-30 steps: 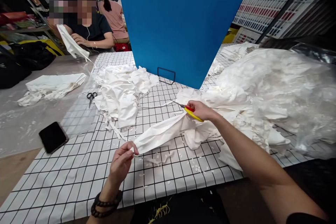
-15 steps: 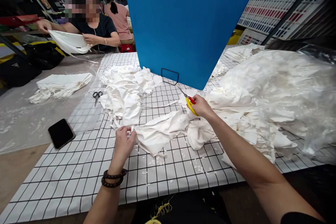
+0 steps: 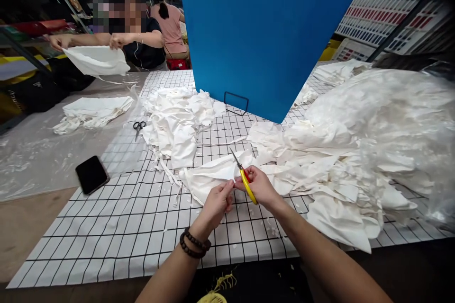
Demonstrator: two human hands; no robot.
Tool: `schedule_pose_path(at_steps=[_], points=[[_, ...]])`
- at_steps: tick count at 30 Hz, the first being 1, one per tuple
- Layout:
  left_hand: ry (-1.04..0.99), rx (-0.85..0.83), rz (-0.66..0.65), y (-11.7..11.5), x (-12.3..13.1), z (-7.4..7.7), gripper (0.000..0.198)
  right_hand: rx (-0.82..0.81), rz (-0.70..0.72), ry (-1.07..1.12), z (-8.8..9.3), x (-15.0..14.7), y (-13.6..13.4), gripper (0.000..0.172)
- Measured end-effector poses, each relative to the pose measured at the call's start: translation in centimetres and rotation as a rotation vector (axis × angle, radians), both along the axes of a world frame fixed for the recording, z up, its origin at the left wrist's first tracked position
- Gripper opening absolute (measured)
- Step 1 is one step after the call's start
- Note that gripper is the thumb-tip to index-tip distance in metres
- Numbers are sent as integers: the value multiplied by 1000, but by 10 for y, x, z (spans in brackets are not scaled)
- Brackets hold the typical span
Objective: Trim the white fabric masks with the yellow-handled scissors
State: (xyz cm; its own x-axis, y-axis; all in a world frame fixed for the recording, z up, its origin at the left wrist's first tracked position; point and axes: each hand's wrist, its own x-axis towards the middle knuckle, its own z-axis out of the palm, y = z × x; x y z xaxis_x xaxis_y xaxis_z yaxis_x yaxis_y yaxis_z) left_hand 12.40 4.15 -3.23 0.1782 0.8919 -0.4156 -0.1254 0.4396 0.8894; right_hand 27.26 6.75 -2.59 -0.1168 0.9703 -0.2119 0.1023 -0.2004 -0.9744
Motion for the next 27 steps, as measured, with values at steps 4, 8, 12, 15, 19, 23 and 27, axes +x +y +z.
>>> schedule_pose_path(at_steps=[4, 8, 12, 15, 19, 23, 27], points=[[-107, 34, 100, -6, 4, 14, 46, 31, -61, 68, 10, 4, -13, 44], [-139, 97, 135, -13, -5, 24, 40, 166, -101, 125, 23, 6, -13, 38], [-3, 216, 92, -20, -16, 29, 32, 194, 107, 182, 33, -5, -7, 37], [134, 343, 170, -23, -21, 32, 29, 211, 36, 178, 31, -16, -6, 37], [51, 404, 203, -22, -17, 34, 28, 212, -6, 216, 25, -23, -11, 36], [-154, 383, 122, -19, -12, 31, 24, 176, 69, 184, 32, -9, -17, 34], [-50, 439, 101, -18, -15, 30, 23, 223, 86, -241, 53, 26, -21, 33]])
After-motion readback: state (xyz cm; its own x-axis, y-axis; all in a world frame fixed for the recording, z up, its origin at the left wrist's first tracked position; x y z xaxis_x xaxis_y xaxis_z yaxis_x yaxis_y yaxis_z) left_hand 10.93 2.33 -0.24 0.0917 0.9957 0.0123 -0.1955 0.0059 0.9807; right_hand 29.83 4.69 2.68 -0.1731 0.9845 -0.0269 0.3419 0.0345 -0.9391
